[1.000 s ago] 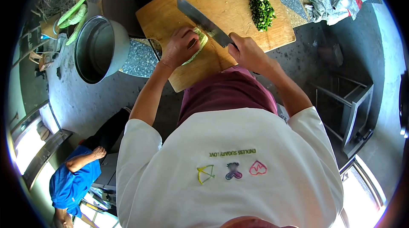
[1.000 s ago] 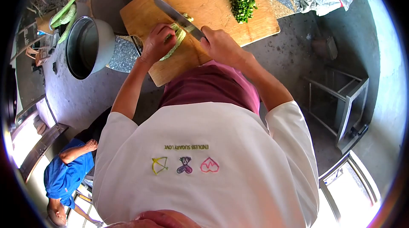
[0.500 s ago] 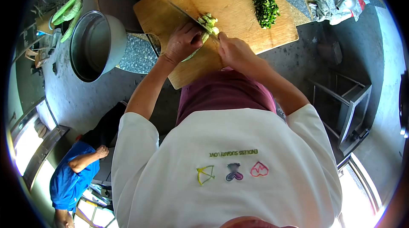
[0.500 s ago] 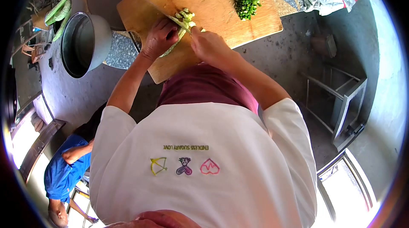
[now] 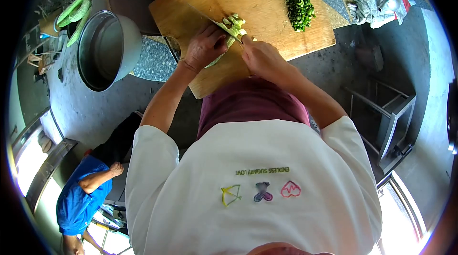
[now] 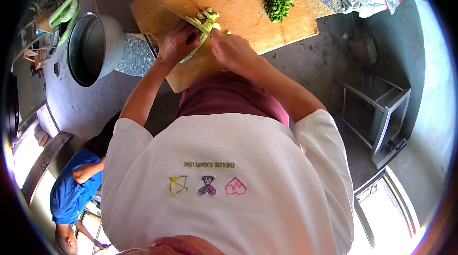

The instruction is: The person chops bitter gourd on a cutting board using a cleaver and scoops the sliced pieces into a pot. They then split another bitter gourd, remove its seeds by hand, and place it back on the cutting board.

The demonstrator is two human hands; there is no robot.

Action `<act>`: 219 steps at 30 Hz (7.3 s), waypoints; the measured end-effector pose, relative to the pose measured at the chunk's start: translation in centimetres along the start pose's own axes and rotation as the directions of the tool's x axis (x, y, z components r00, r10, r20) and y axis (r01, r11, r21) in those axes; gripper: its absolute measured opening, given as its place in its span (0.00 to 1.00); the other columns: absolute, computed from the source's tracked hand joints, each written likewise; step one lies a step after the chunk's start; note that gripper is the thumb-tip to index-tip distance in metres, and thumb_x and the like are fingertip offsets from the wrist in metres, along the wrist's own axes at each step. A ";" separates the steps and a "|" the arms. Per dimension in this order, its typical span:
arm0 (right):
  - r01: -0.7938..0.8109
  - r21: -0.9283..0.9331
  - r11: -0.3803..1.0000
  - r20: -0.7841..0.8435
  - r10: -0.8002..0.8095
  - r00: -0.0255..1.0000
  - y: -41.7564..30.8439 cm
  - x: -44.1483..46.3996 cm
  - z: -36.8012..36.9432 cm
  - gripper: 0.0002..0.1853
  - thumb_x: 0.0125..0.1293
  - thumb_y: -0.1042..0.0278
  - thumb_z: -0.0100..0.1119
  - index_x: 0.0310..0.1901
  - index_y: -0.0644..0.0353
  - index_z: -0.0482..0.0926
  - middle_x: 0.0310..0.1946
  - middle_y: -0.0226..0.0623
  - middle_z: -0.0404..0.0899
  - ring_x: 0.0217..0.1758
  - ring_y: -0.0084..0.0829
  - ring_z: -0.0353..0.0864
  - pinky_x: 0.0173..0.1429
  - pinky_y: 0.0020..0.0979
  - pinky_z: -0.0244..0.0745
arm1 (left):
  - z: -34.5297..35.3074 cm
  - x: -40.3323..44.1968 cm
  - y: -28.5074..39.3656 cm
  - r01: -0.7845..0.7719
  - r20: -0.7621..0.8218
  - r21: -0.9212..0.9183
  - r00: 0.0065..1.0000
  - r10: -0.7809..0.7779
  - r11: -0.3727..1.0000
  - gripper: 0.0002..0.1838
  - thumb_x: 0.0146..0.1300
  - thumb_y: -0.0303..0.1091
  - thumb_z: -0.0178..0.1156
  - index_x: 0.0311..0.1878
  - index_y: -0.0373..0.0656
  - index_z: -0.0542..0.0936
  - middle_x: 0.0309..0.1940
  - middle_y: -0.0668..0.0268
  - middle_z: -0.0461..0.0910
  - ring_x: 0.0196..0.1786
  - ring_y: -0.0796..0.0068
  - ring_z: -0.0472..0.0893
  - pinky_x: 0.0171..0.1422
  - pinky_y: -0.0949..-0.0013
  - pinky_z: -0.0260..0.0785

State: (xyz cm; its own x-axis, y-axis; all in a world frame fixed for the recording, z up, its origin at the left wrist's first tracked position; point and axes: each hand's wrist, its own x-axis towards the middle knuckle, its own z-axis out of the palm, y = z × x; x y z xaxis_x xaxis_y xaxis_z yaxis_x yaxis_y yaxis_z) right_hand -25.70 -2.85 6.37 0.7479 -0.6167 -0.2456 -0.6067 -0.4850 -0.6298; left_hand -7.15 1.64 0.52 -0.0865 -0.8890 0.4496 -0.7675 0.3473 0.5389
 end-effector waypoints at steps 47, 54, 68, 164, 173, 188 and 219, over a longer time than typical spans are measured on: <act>0.141 0.169 0.976 -0.148 -0.116 0.982 0.8 0.8 1.2 0.09 0.59 0.71 0.48 0.35 0.68 0.63 0.20 0.57 0.70 0.27 0.57 0.71 0.28 0.47 0.63 | 0.0 -0.2 -0.1 -0.007 -0.033 0.020 0.999 0.007 1.000 0.06 0.41 0.26 0.60 0.26 0.43 0.75 0.27 0.65 0.74 0.33 0.62 0.74 0.36 0.64 0.71; 0.136 0.253 0.958 -0.179 -0.092 0.979 2.5 1.3 0.8 0.08 0.59 0.71 0.49 0.36 0.67 0.66 0.16 0.54 0.70 0.20 0.51 0.72 0.25 0.42 0.65 | 0.0 0.0 -0.1 -0.023 -0.007 0.015 1.000 0.023 1.000 0.07 0.42 0.25 0.60 0.26 0.42 0.74 0.27 0.64 0.73 0.33 0.61 0.73 0.35 0.63 0.69; 0.144 0.154 0.978 -0.173 -0.117 0.978 1.1 -0.8 -1.3 0.07 0.59 0.72 0.49 0.34 0.67 0.66 0.18 0.56 0.70 0.24 0.56 0.71 0.27 0.46 0.64 | -2.2 -0.5 0.1 0.018 0.029 -0.034 0.999 -0.017 0.999 0.07 0.43 0.25 0.60 0.28 0.44 0.74 0.29 0.65 0.75 0.36 0.62 0.74 0.41 0.63 0.69; -0.059 0.634 0.771 -0.079 0.141 0.987 4.8 1.0 -6.1 0.07 0.64 0.71 0.45 0.30 0.65 0.64 0.14 0.29 0.64 0.11 0.18 0.66 0.13 0.23 0.64 | 1.4 0.7 4.3 -0.340 0.490 0.016 0.822 0.290 0.940 0.06 0.43 0.30 0.58 0.24 0.48 0.71 0.25 0.68 0.70 0.32 0.66 0.72 0.42 0.63 0.64; -0.050 0.642 0.765 -0.120 0.165 0.979 5.6 1.1 -7.2 0.07 0.63 0.71 0.44 0.30 0.64 0.63 0.13 0.31 0.64 0.11 0.20 0.66 0.14 0.25 0.65 | 3.6 4.4 2.2 -0.294 0.351 0.179 0.911 0.218 0.939 0.04 0.45 0.29 0.57 0.26 0.47 0.71 0.26 0.68 0.70 0.33 0.66 0.73 0.41 0.64 0.63; 0.334 -0.100 0.937 -0.325 -0.347 0.880 6.4 0.8 -2.8 0.23 0.50 0.69 0.60 0.46 0.56 0.61 0.27 0.45 0.76 0.28 0.47 0.77 0.28 0.40 0.72 | -3.1 5.0 7.8 -0.235 0.229 0.117 0.952 0.204 0.965 0.15 0.54 0.27 0.57 0.47 0.40 0.76 0.46 0.61 0.72 0.53 0.63 0.71 0.59 0.61 0.64; 0.396 -0.226 0.890 -0.178 -0.437 0.882 7.0 -0.6 -2.9 0.24 0.49 0.66 0.61 0.46 0.56 0.60 0.32 0.39 0.76 0.27 0.44 0.79 0.28 0.40 0.72 | -1.7 9.6 1.9 -0.237 0.801 0.129 0.597 0.039 0.963 0.22 0.66 0.48 0.46 0.61 0.56 0.68 0.68 0.62 0.51 0.71 0.60 0.47 0.71 0.51 0.40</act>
State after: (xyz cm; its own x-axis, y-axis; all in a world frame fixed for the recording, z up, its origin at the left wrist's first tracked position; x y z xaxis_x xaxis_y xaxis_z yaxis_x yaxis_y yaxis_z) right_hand -31.21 -7.73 4.25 0.8764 -0.4424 0.1902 -0.3051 -0.8157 -0.4914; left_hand -8.36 -5.73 7.01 -0.5909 -0.7562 -0.2810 -0.8006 0.5067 0.3199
